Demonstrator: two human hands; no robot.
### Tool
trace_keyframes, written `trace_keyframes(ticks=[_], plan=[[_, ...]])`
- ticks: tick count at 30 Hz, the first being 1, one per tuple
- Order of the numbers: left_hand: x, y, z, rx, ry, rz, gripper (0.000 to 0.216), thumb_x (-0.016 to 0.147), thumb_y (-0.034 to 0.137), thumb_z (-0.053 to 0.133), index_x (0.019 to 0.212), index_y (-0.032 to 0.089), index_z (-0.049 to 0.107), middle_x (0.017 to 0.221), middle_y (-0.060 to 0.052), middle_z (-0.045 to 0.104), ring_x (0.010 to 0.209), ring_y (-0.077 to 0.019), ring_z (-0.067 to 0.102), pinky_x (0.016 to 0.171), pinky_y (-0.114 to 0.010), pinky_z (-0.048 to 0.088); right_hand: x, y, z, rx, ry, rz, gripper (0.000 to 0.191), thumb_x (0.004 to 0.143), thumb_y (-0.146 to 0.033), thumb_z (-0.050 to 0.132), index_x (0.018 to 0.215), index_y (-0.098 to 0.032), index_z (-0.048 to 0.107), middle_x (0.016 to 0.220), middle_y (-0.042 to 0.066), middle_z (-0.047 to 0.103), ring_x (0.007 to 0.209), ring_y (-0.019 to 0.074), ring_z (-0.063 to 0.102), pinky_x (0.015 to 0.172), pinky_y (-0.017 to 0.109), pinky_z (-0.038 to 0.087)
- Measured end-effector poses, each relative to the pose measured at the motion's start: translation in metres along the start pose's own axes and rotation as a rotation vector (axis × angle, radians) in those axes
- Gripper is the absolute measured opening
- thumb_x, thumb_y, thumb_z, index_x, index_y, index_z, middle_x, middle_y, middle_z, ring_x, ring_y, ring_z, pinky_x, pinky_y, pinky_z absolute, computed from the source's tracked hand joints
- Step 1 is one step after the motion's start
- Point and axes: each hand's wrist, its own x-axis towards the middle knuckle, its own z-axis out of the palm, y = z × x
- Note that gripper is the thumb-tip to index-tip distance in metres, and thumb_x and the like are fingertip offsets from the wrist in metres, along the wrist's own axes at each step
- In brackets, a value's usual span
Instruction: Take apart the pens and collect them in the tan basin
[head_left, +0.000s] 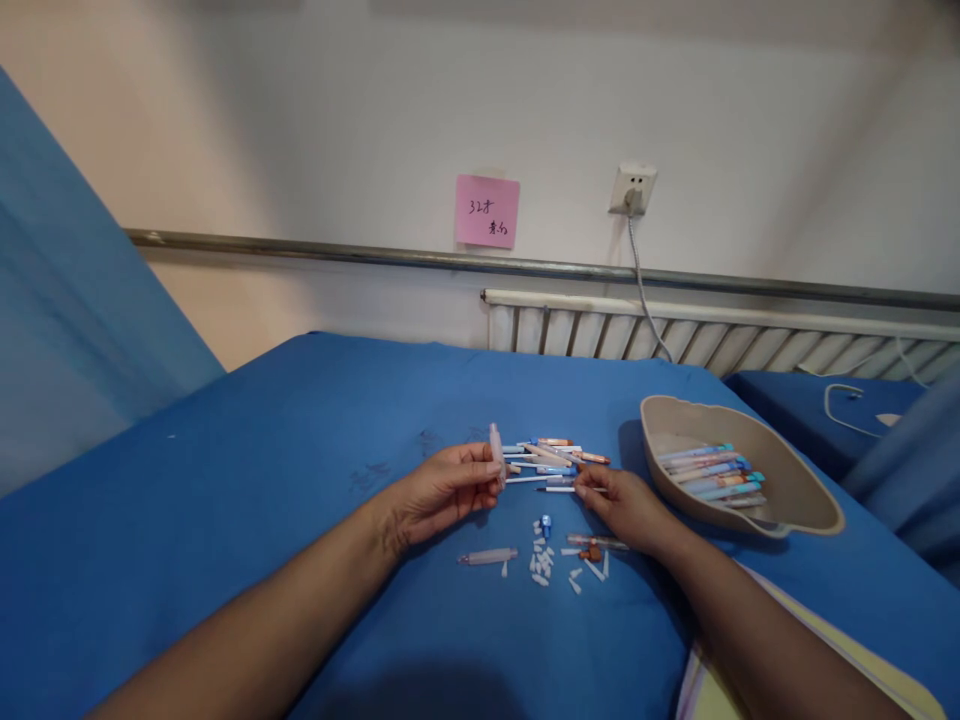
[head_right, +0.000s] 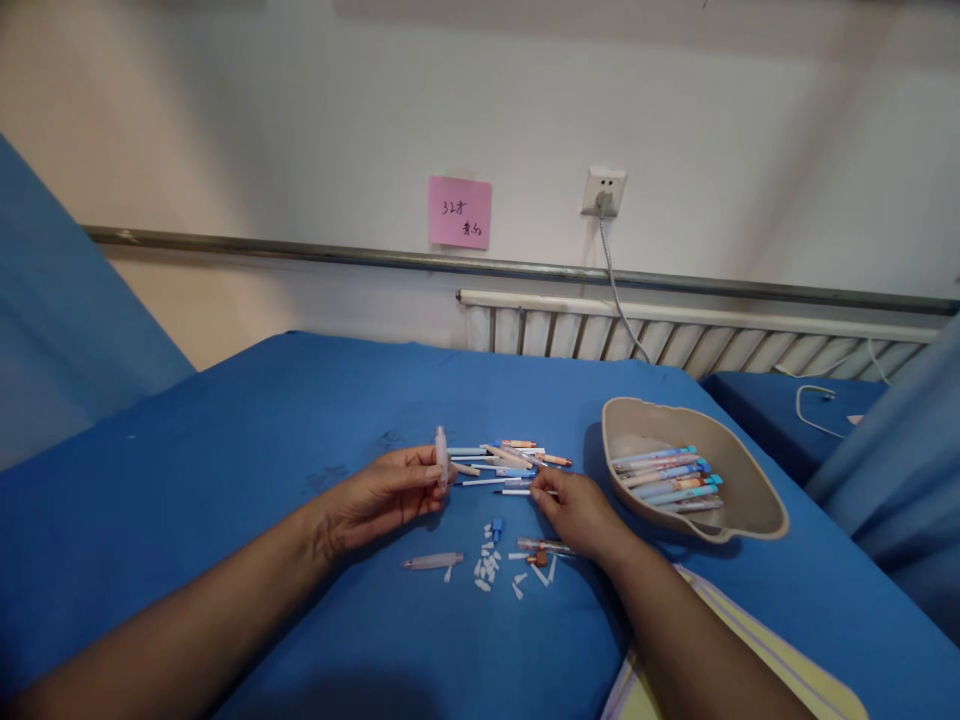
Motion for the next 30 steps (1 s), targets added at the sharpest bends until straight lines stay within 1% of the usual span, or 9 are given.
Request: trace_keyframes(ticks=[4, 9, 12, 15, 20, 23, 26, 28, 30], plan=[[0.005, 0.0, -0.006, 0.182, 0.078, 0.034, 0.02, 0.071, 0.026, 0.069, 0.082, 0.013, 0.058, 0.077, -0.003, 0.06, 0.062, -0.0094, 0.054, 0.059, -0.022, 0.042, 0.0, -0.001, -0.001, -0.002, 0.0, -0.004, 0.019, 0.082, -0.034, 0.046, 0.076, -0.02, 0.058, 0.062, -0.002, 0.057, 0.055, 0.0126, 0.048, 0.053, 0.022, 0.035], [0.013, -0.002, -0.028, 0.902, 0.296, 0.258, 0.019, 0.074, 0.033, 0.062, 0.077, 0.015, 0.06, 0.06, 0.004, 0.052, 0.055, -0.01, 0.045, 0.052, -0.021, 0.033, 0.0, -0.003, -0.002, -0.008, 0.01, -0.025, 0.019, 0.082, -0.034, 0.046, 0.075, -0.021, 0.058, 0.065, -0.001, 0.059, 0.058, 0.0134, 0.051, 0.053, 0.022, 0.035], [0.016, -0.005, -0.039, 1.316, 0.33, 0.322, 0.017, 0.079, 0.032, 0.056, 0.085, 0.018, 0.064, 0.069, 0.0, 0.059, 0.065, -0.0144, 0.051, 0.06, -0.024, 0.037, 0.0, -0.003, -0.002, -0.008, 0.009, -0.02, 0.02, 0.082, -0.035, 0.046, 0.076, -0.021, 0.059, 0.066, -0.001, 0.06, 0.058, 0.0137, 0.051, 0.052, 0.022, 0.035], [0.017, -0.008, -0.043, 1.524, 0.311, 0.357, 0.016, 0.08, 0.027, 0.055, 0.09, 0.02, 0.065, 0.08, -0.003, 0.063, 0.076, -0.0181, 0.055, 0.07, -0.028, 0.04, 0.001, -0.002, -0.001, -0.002, 0.006, -0.013, 0.021, 0.082, -0.037, 0.046, 0.076, -0.021, 0.059, 0.065, -0.001, 0.059, 0.058, 0.0137, 0.05, 0.053, 0.023, 0.036], [0.015, -0.005, -0.037, 1.603, 0.322, 0.424, 0.019, 0.08, 0.027, 0.056, 0.096, 0.019, 0.063, 0.092, -0.006, 0.065, 0.087, -0.0214, 0.056, 0.08, -0.032, 0.039, 0.001, 0.0, -0.001, 0.033, 0.009, -0.001, 0.021, 0.081, -0.037, 0.046, 0.074, -0.02, 0.057, 0.063, -0.002, 0.056, 0.057, 0.0132, 0.048, 0.054, 0.023, 0.037], [0.006, 0.001, -0.026, 1.531, 0.324, 0.352, 0.014, 0.08, 0.027, 0.054, 0.085, 0.019, 0.063, 0.08, -0.003, 0.064, 0.075, -0.0189, 0.056, 0.071, -0.028, 0.04, 0.002, 0.0, -0.001, 0.111, 0.002, 0.026, 0.02, 0.08, -0.036, 0.047, 0.073, -0.02, 0.056, 0.061, -0.002, 0.054, 0.056, 0.0125, 0.048, 0.054, 0.023, 0.038], [-0.009, 0.002, -0.009, 1.359, 0.17, 0.177, 0.013, 0.078, 0.03, 0.055, 0.078, 0.018, 0.061, 0.067, 0.001, 0.059, 0.06, -0.0147, 0.053, 0.056, -0.022, 0.037, 0.003, -0.003, 0.0, 0.232, 0.004, 0.051, 0.019, 0.079, -0.036, 0.048, 0.075, -0.019, 0.055, 0.064, -0.003, 0.053, 0.055, 0.0109, 0.047, 0.054, 0.022, 0.039], [-0.021, -0.003, 0.002, 1.33, 0.062, 0.144, 0.017, 0.072, 0.033, 0.063, 0.082, 0.019, 0.062, 0.072, 0.001, 0.06, 0.063, -0.015, 0.053, 0.055, -0.021, 0.036, 0.004, -0.006, 0.0, 0.311, 0.014, 0.073, 0.02, 0.078, -0.038, 0.049, 0.077, -0.018, 0.054, 0.063, -0.003, 0.052, 0.051, 0.0095, 0.046, 0.051, 0.022, 0.038], [-0.03, -0.009, 0.008, 1.393, 0.018, 0.165, 0.023, 0.068, 0.034, 0.068, 0.086, 0.02, 0.063, 0.079, 0.001, 0.061, 0.069, -0.0163, 0.053, 0.058, -0.022, 0.035, 0.005, -0.009, 0.001, 0.385, 0.036, 0.085, 0.023, 0.077, -0.041, 0.05, 0.077, -0.018, 0.053, 0.061, -0.004, 0.051, 0.048, 0.0085, 0.044, 0.049, 0.021, 0.037]])
